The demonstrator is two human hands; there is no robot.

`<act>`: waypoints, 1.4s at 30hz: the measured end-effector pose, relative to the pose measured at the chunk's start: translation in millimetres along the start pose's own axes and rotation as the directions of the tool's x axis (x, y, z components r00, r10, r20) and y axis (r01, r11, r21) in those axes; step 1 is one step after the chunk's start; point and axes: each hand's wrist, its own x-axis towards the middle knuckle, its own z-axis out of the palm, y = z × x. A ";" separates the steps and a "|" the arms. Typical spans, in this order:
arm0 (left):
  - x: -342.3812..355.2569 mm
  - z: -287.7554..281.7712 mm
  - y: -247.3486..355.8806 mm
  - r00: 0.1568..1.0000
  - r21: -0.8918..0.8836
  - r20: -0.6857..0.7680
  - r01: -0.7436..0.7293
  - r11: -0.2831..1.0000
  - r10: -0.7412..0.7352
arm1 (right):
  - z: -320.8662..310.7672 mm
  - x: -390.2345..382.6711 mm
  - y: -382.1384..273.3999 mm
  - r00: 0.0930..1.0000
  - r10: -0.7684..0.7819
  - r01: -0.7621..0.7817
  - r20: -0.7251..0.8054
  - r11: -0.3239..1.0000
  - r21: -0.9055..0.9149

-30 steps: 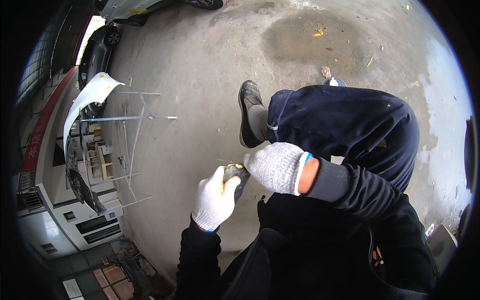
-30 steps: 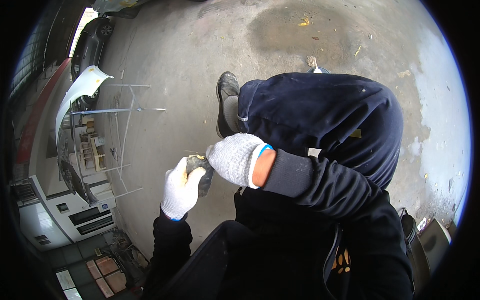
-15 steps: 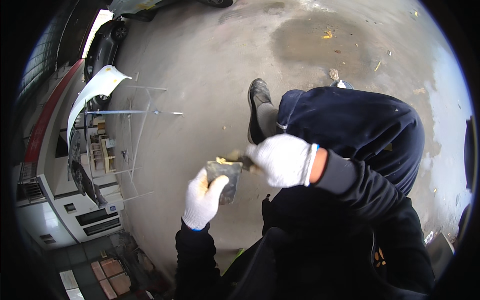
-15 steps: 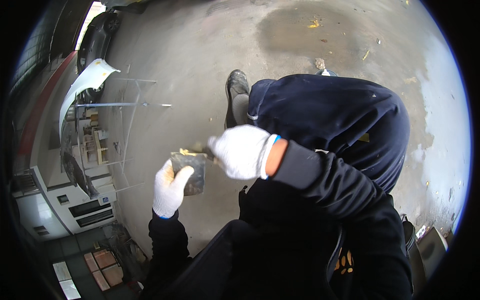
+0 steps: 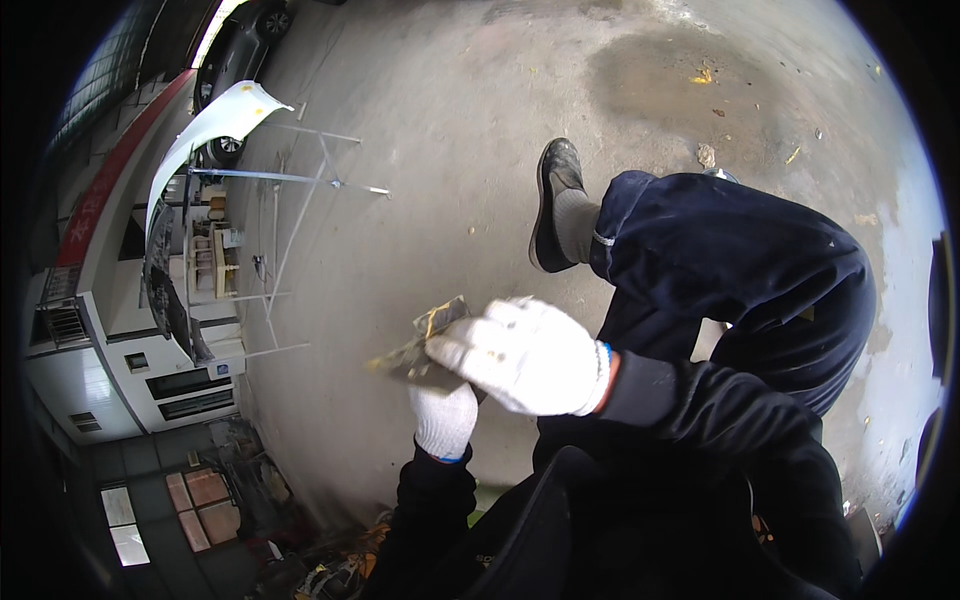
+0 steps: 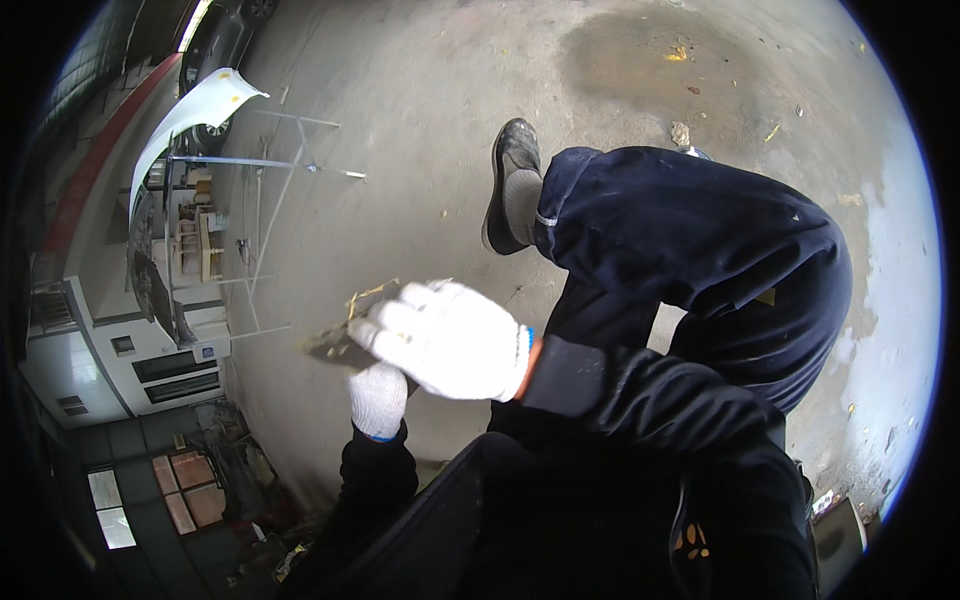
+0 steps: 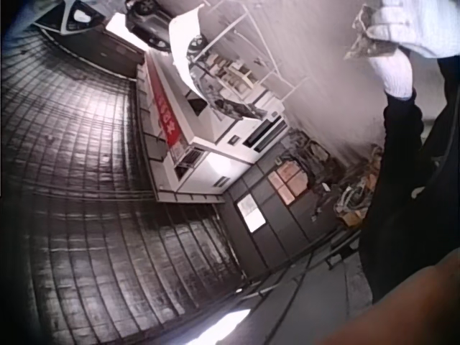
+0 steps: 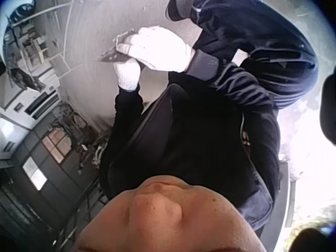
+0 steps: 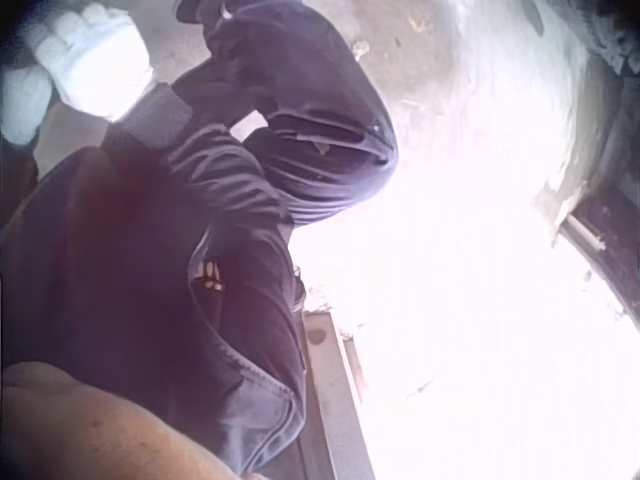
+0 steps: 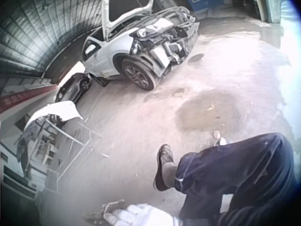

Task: The person applies yellow body filler to the side of a white car using two metal spreaders. They smooth the filler along the panel edge and then clean the spreaders by scraping them together.

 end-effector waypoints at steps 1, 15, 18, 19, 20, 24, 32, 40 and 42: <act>-0.7 -0.2 -1.6 0.999 -0.110 0.030 -0.039 0.993 0.043 | 8.9 0.2 -2.9 0.999 -0.024 0.026 -0.040 0.998 0.054; 5.7 -8.2 13.5 0.980 0.160 -0.196 0.069 0.985 -0.037 | 7.0 -30.3 44.0 0.832 0.534 -0.553 0.149 0.782 0.288; 4.7 -12.4 21.0 0.984 -0.061 0.000 0.178 0.982 -0.178 | -8.3 -21.1 46.9 0.629 0.726 -0.750 0.279 0.471 0.465; 2.0 -0.6 31.7 0.957 -0.154 0.058 0.289 0.945 -0.283 | -6.2 -20.5 48.9 0.579 0.757 -0.772 0.301 0.392 0.501; -0.3 7.7 36.1 0.917 -0.238 0.126 0.398 0.886 -0.378 | -4.2 -18.3 48.9 0.518 0.793 -0.796 0.323 0.307 0.522; -9.3 32.0 18.0 0.919 -0.168 0.188 0.378 0.911 -0.346 | -2.3 -10.9 39.3 0.429 0.841 -0.781 0.331 0.161 0.603; 8.6 23.0 29.2 0.941 -0.311 0.076 0.336 0.889 -0.329 | 8.3 -38.3 47.3 0.596 0.680 -0.788 0.427 0.393 0.474; 11.2 13.9 61.7 0.977 -0.274 -0.037 0.193 0.942 -0.211 | 27.2 -60.0 57.5 0.579 0.697 -0.771 0.422 0.301 0.561; 7.0 18.9 61.3 0.977 -0.252 -0.022 0.200 0.947 -0.212 | 9.2 -36.7 49.5 0.316 0.738 -0.577 0.596 -0.350 0.738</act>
